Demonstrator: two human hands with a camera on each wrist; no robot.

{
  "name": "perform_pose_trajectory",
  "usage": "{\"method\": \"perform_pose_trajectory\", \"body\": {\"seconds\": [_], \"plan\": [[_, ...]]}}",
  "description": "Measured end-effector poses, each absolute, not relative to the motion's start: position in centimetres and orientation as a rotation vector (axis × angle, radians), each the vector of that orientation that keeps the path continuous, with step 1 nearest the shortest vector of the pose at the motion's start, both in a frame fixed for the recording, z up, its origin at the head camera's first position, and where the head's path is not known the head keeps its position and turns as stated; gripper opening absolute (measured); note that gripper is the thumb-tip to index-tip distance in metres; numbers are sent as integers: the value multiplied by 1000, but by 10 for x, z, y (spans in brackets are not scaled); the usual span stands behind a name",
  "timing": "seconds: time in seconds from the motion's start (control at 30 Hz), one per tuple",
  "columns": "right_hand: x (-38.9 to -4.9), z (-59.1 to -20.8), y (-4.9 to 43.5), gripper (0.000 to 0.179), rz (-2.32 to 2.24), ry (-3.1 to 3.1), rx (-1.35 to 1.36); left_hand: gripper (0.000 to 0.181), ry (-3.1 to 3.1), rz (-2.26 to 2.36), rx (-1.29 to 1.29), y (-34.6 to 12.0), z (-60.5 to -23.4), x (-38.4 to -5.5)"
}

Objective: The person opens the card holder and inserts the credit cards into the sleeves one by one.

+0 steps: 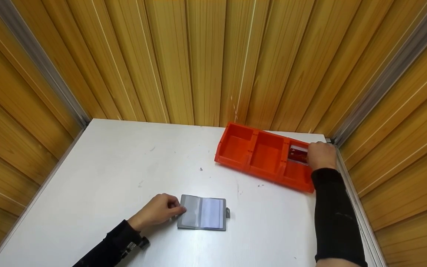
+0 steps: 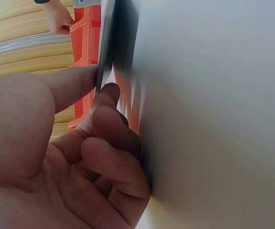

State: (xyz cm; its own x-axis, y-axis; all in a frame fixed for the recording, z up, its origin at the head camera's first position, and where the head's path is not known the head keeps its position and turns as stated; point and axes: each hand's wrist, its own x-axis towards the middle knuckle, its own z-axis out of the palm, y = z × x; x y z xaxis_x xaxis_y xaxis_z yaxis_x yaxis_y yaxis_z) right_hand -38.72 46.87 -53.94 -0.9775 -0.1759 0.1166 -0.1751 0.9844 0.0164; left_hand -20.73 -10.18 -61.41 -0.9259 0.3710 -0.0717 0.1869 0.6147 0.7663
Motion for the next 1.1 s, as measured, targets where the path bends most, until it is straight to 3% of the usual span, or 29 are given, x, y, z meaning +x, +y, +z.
{"method": "perform_pose_trajectory", "body": {"seconds": [0.63,1.1], "plan": [[-385,-525,481,17,138,-3242,472,31,2574,1202,444,-103,-618,-208],[-362,-499,477,26,437,-3087,427,31,2615,1182,454,-102,-618,-208]]}}
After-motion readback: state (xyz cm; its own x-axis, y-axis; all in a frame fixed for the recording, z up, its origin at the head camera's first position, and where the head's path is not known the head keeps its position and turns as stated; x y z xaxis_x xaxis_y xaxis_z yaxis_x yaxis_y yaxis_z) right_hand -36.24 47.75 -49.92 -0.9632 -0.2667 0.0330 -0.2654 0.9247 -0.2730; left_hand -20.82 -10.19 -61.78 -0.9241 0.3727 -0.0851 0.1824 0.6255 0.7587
